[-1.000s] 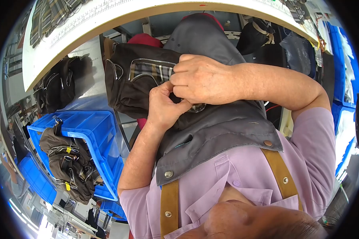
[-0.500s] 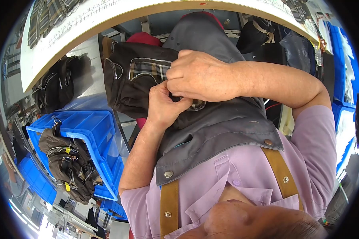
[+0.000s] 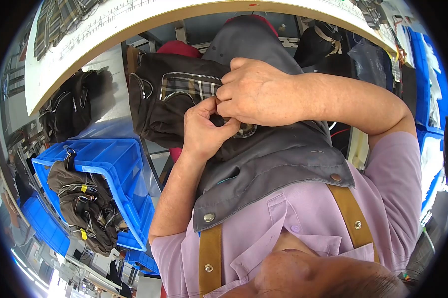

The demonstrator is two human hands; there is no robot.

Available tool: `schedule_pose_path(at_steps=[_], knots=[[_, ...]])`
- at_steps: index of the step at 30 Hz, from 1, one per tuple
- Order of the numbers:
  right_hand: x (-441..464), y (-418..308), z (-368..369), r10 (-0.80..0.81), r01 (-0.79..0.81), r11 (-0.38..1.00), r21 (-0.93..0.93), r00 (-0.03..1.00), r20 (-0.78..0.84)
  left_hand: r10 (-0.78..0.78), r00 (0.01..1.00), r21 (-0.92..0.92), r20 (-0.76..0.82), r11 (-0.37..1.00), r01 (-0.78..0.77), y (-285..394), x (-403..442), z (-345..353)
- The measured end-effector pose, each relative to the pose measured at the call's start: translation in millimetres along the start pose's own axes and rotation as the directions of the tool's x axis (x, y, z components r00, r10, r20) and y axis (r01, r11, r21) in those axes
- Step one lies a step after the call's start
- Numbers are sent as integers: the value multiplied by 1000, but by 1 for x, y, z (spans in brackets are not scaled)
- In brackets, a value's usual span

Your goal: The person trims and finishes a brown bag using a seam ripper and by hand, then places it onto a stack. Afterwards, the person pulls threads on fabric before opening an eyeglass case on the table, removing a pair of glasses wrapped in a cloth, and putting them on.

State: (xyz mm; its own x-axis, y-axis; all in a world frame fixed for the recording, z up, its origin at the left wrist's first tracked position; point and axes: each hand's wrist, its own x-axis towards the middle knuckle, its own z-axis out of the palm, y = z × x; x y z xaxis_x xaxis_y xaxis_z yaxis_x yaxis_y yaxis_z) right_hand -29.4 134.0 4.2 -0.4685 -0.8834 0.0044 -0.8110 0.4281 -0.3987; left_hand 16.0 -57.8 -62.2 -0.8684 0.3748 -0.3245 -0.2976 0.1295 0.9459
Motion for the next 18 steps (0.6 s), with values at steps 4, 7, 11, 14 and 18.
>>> schedule_pose_path(at_steps=[4, 7, 11, 14, 18], knots=[[2, 6, 15, -27, 41, 993, 112, 992, -122, -74, 991, 3, 108, 997, 74, -1, 0, -8], [4, 6, 21, -34, 52, 994, 92, 982, -183, -46, 993, -15, 111, 999, 48, 2, 2, -8], [1, 5, 21, 34, -12, 989, 145, 987, -155, -2, 999, -37, 48, 999, 4, -2, 1, -3], [0, 5, 11, -6, 9, 996, 91, 1000, -28, -6, 999, -23, 38, 1000, 7, -4, 1, -3], [2, 10, 20, -40, 52, 986, 156, 996, -85, 12, 999, -58, 38, 998, -10, -4, 2, -1]])
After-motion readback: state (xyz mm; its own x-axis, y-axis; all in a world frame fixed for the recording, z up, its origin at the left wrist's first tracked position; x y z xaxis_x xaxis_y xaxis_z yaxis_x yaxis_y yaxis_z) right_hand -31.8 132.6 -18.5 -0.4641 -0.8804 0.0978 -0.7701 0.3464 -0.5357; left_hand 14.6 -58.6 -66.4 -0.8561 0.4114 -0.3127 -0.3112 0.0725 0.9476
